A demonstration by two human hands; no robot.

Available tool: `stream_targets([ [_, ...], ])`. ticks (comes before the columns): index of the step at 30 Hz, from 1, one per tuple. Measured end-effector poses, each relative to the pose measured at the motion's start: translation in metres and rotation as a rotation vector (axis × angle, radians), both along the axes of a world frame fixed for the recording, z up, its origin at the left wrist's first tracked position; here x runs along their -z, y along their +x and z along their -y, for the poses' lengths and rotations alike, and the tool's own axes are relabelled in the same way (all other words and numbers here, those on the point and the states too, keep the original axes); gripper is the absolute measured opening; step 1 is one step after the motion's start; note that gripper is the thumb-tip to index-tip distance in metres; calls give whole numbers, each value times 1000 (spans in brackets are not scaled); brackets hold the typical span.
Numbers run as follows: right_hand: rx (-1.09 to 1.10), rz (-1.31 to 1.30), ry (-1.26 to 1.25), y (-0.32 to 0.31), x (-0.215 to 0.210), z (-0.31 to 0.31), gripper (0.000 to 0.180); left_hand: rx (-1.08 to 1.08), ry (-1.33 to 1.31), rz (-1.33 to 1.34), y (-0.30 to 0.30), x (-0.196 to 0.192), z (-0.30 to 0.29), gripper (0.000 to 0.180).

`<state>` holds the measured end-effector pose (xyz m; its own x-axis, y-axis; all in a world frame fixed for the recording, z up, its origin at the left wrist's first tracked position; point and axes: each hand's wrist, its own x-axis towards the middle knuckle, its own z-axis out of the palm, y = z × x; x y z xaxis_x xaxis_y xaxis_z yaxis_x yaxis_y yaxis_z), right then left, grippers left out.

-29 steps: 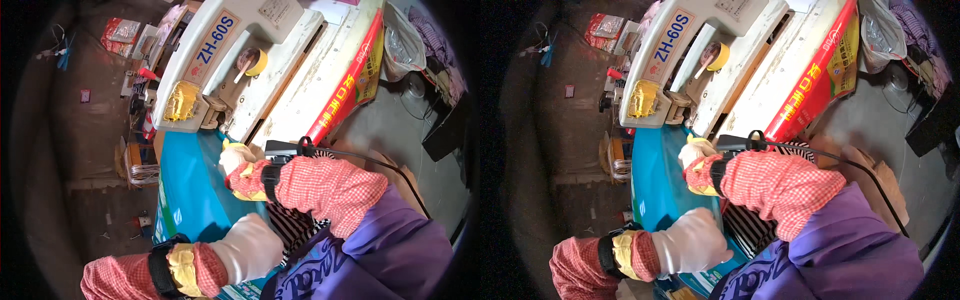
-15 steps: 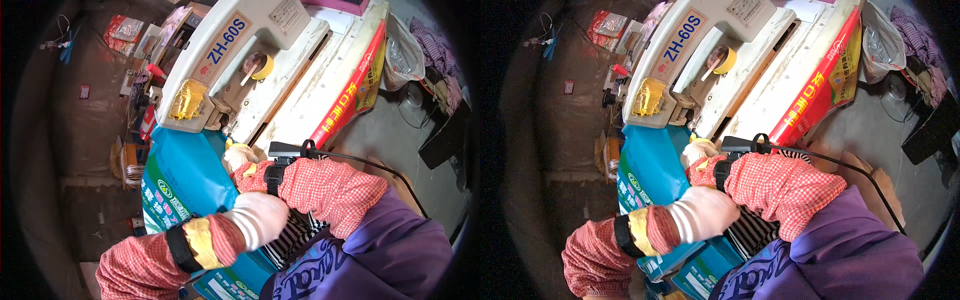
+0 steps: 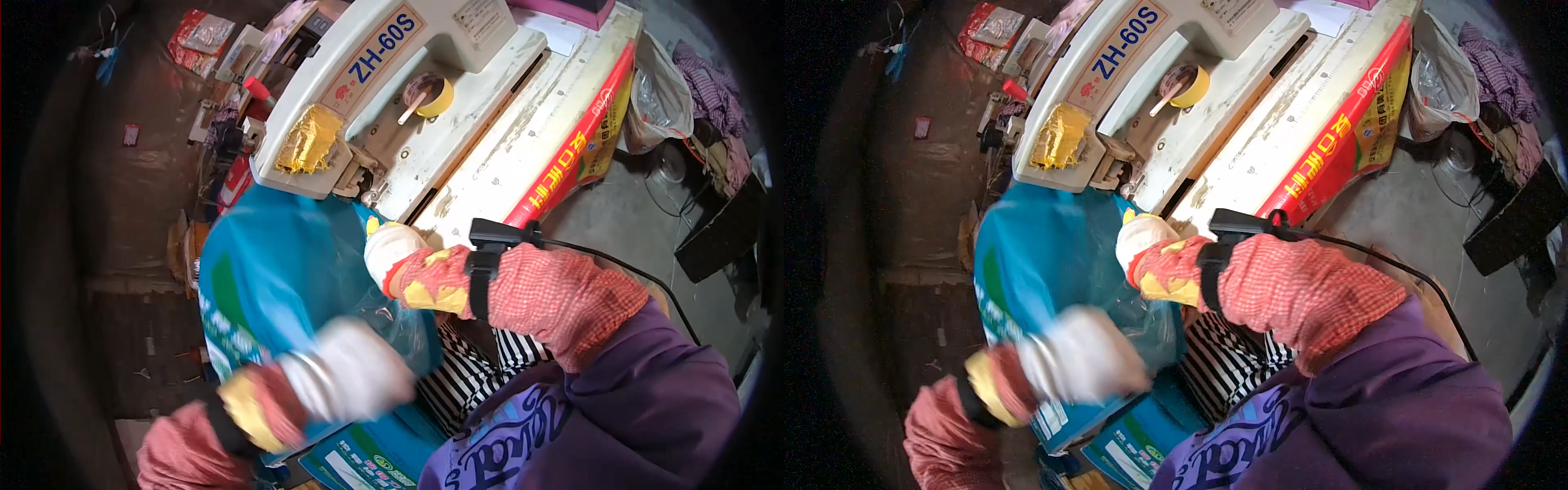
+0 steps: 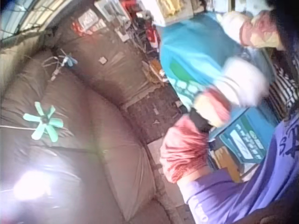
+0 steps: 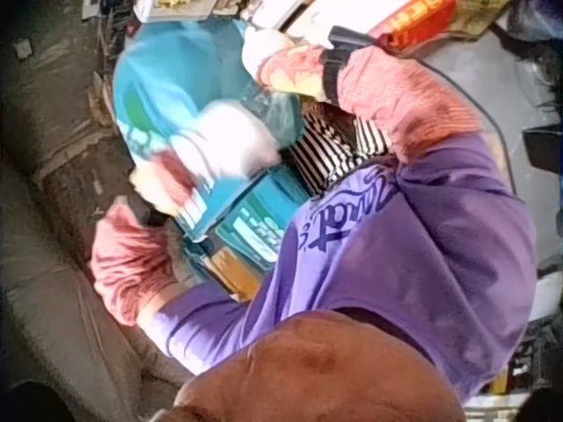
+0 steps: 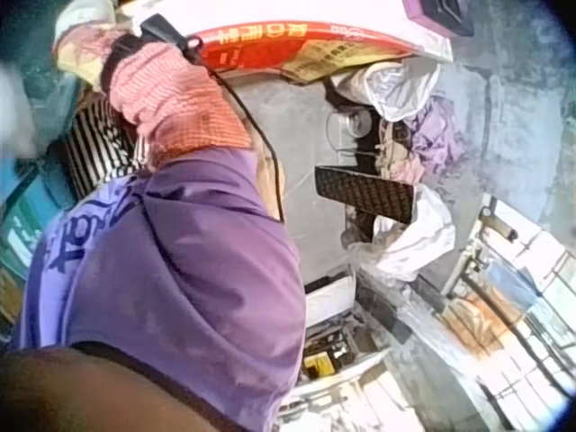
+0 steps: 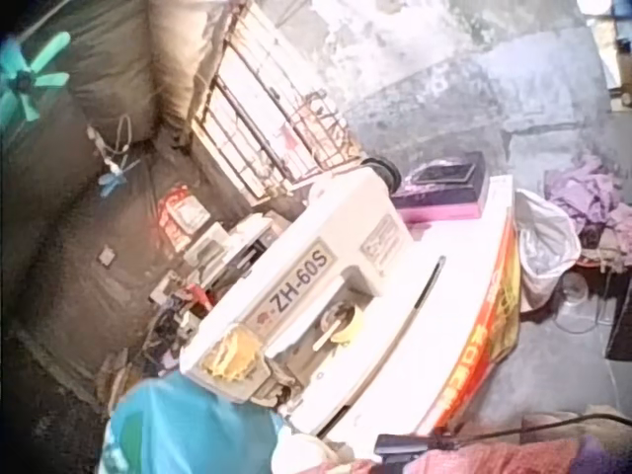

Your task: Sealing large plastic fertilizer bags using an industrial sewing machine.

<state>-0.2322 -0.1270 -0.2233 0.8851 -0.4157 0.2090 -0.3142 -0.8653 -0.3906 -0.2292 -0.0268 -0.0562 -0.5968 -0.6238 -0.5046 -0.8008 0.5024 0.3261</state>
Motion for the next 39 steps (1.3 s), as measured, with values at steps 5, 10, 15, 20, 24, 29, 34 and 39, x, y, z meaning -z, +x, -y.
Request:
stream_targets([
  [5,21,-150,318,-29,-16,12,29,-374,207,-109,-84,57,-7,24],
  [10,69,-134,874,-48,30,2,31,-620,21,-162,-55,40,32,40],
  [15,113,-77,673,-96,6,-29,45,-963,-444,163,36,58,27,60],
  [20,41,-106,681,-96,-6,-27,76,-1104,-361,290,75,118,-24,70],
  [24,183,-127,578,-83,-18,-23,71,-1363,-231,-158,80,131,-19,33],
  [29,221,-277,520,-32,-27,-9,54,-1572,-245,-201,115,151,-34,13],
  [34,339,-337,507,-26,-29,-9,41,-1269,-324,270,107,138,-40,22],
  [39,278,-367,584,-46,-24,-20,34,-997,-51,470,76,118,-44,18],
])
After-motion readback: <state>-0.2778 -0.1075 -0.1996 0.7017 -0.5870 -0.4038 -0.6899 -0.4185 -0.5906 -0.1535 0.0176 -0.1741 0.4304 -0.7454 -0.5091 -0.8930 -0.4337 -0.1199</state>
